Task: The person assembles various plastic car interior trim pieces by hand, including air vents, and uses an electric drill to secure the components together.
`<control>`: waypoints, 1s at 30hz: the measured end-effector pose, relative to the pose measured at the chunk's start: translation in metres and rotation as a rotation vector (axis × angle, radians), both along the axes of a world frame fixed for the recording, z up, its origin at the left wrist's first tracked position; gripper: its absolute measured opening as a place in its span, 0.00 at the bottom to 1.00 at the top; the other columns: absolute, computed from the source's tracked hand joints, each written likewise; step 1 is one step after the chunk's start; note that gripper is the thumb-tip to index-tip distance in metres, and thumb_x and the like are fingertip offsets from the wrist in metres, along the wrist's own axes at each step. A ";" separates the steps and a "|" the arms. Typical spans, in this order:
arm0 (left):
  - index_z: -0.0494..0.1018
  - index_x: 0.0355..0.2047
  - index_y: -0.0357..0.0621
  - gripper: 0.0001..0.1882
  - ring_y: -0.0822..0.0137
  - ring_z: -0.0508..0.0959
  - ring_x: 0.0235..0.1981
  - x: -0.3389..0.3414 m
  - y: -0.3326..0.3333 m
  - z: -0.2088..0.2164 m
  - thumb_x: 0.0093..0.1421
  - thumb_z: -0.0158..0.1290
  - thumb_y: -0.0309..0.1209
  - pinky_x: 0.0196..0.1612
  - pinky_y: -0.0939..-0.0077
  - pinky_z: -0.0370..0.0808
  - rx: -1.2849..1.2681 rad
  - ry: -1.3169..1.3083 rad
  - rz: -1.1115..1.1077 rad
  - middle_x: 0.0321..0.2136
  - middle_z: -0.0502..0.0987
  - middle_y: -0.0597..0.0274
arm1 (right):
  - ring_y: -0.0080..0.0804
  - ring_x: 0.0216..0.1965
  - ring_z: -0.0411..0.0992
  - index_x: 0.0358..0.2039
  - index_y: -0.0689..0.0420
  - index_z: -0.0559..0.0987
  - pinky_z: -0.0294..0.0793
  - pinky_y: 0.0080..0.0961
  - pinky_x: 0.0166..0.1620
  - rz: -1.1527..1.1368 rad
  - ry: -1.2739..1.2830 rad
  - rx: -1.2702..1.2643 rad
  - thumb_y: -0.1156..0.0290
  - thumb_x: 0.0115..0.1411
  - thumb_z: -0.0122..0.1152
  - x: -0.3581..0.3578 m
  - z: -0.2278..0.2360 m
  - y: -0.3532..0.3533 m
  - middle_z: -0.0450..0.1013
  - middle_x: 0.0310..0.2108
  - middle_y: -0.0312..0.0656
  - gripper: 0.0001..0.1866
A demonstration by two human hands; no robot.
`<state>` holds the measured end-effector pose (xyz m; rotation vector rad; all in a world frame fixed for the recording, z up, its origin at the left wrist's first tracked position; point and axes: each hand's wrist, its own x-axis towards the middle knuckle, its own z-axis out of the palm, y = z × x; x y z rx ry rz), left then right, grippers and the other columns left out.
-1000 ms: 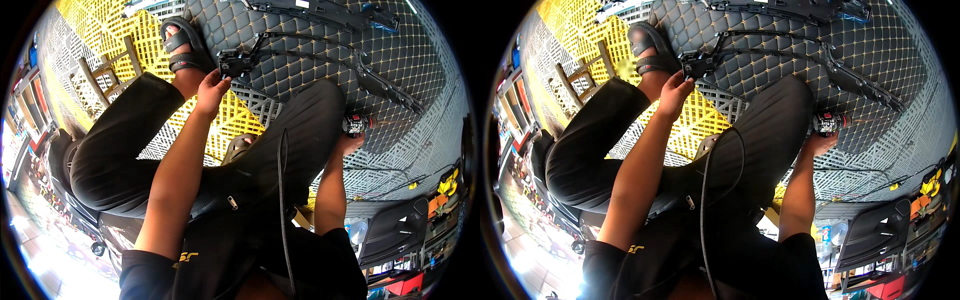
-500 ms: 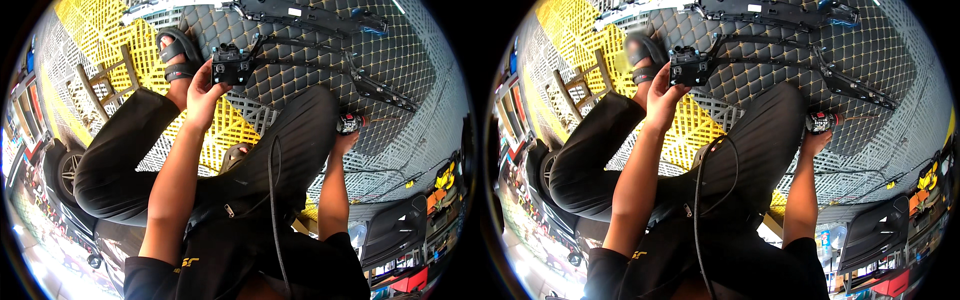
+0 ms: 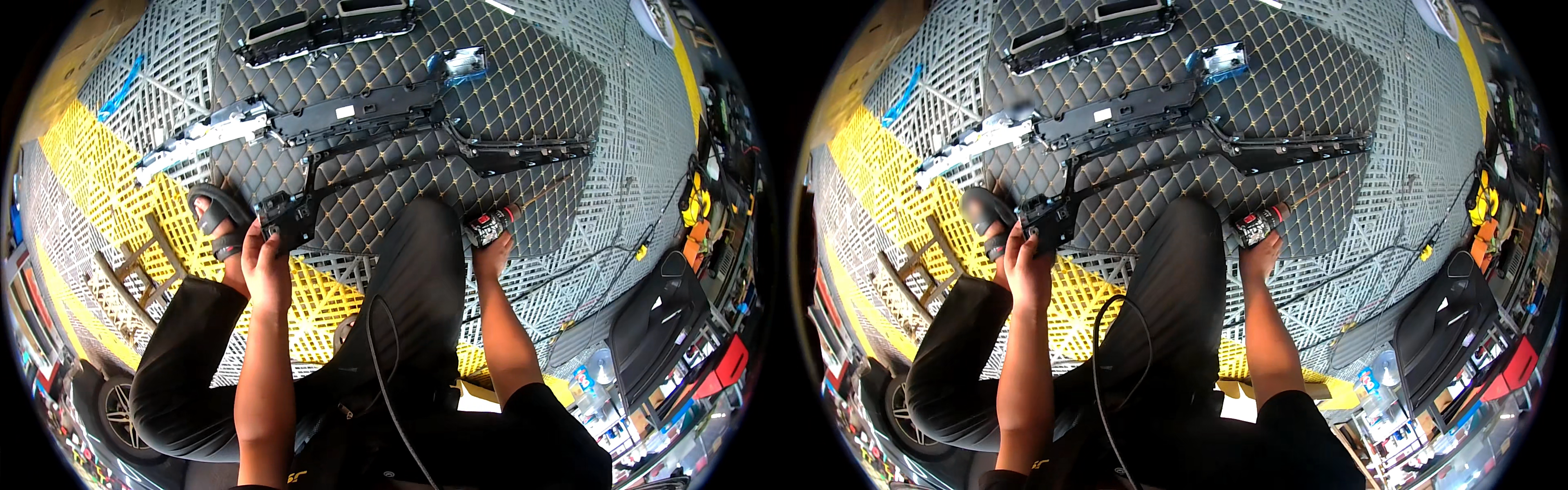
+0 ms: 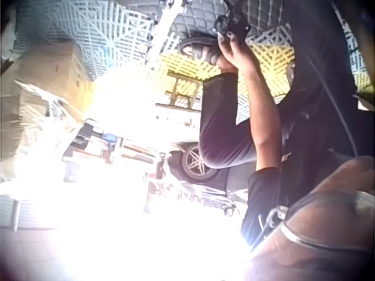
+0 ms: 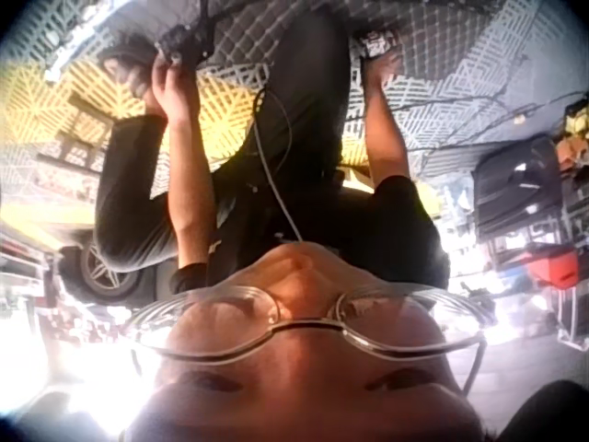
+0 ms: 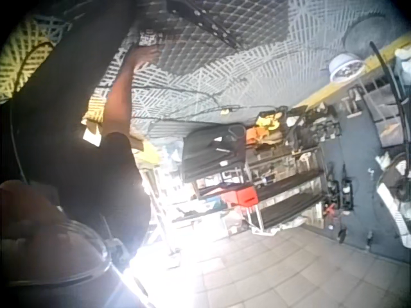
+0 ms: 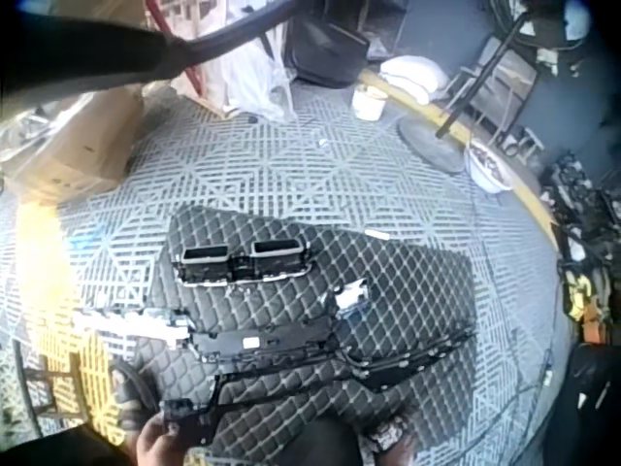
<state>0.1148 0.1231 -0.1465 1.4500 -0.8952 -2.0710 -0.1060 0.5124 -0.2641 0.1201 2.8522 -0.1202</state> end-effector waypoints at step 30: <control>0.72 0.54 0.37 0.16 0.64 0.76 0.50 0.000 -0.033 0.032 0.68 0.48 0.25 0.57 0.63 0.73 0.095 0.105 -0.011 0.49 0.77 0.58 | 0.62 0.54 0.63 0.59 0.63 0.60 0.63 0.50 0.61 0.053 0.041 -0.005 0.69 0.49 0.64 0.004 -0.014 0.003 0.64 0.51 0.61 0.37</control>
